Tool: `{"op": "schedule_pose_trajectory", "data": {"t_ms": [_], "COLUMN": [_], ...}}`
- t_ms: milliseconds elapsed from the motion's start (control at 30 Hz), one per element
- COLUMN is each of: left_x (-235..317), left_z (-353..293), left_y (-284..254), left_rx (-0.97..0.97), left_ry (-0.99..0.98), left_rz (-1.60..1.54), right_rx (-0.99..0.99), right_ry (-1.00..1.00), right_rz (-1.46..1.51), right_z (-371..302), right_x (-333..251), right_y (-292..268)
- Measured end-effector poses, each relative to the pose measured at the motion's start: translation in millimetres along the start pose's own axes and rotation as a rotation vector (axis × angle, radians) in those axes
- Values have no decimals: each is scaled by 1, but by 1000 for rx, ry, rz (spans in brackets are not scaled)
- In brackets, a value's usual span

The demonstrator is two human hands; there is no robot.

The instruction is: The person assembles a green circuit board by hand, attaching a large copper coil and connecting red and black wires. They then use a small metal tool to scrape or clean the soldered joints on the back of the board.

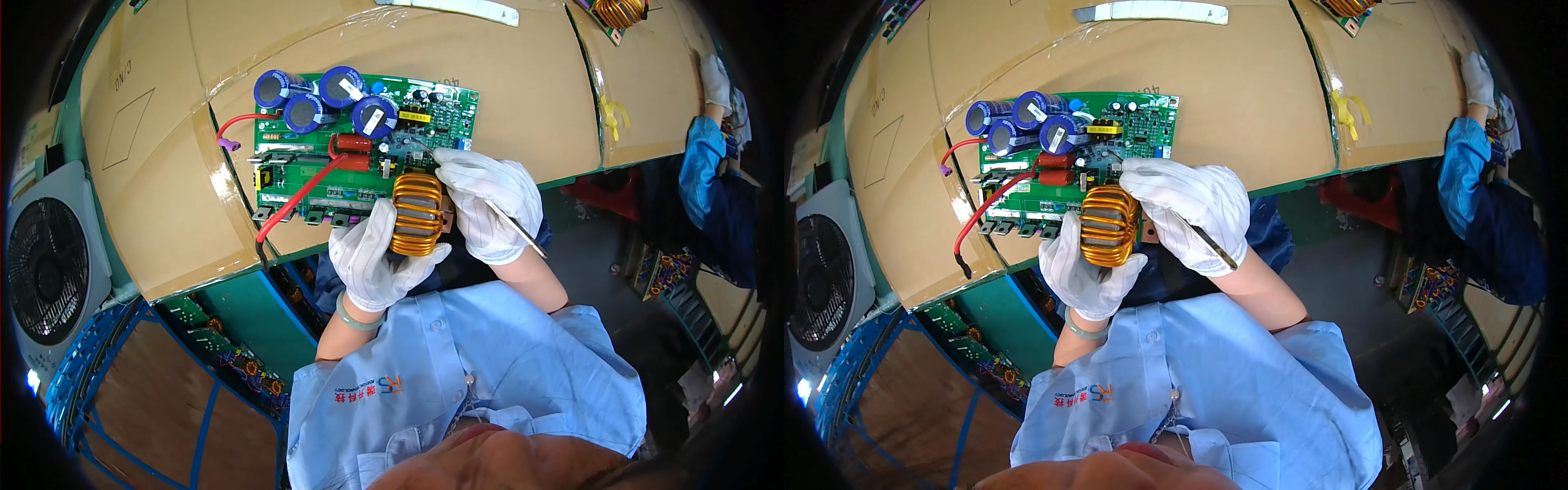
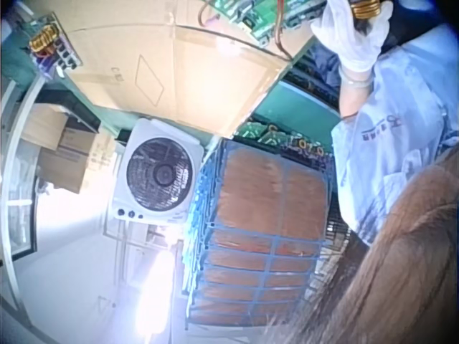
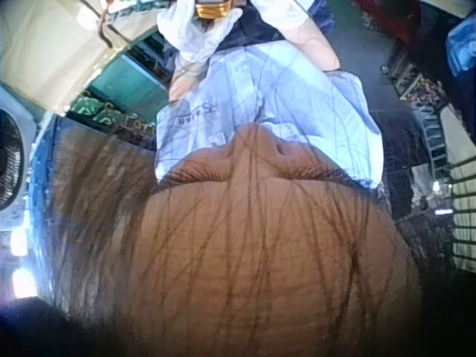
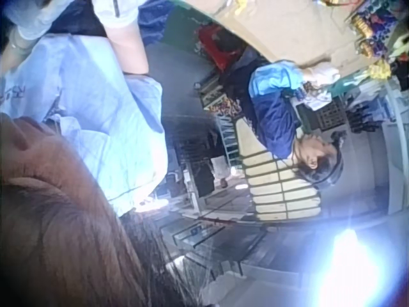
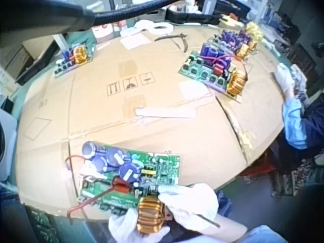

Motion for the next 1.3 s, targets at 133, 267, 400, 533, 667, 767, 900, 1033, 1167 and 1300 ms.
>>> {"op": "schedule_pose_trajectory", "data": {"t_ms": [133, 267, 400, 533, 667, 767, 900, 1033, 1167, 1300], "left_x": [0, 0, -1, 0, 0, 0, 0, 0, -2, -3], "left_z": [1, 1, 2, 3, 1, 1, 1, 2, -1, -2], "left_y": [0, 0, 0, -1, -1, 0, 0, 0, 2, 3], "left_rx": [-16, -36, -18, -28, -29, -20, -26, -12, -19, -13], "left_ry": [1, -13, -13, -12, -15, -12, -20, -7, 3, 16], "left_rz": [0, 5, -14, -4, -5, -3, 9, 11, 50, 65], "right_rx": [61, 77, 96, 120, 135, 125, 70, 94, 82, 97], "right_ry": [19, 9, 9, -5, 5, 6, -25, -72, -17, 34], "right_rz": [38, 42, 64, 56, 100, 102, 61, 77, 76, 46], "right_z": [-1, -2, -1, -2, -2, -3, -3, -6, -3, -5], "right_x": [3, 4, 5, 5, 6, 7, 6, 8, 6, 5], "right_y": [1, 3, 4, 4, 5, 6, 5, 8, 7, 6]}}
Point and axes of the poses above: each hand's wrist, its own z-axis towards the middle knuckle, its own y-axis out of the palm, x = y × z, the point moved 4 cm from there along z, towards the middle knuckle, and after that the axes turned 7 degrees about -y, right-handed, at the moved point
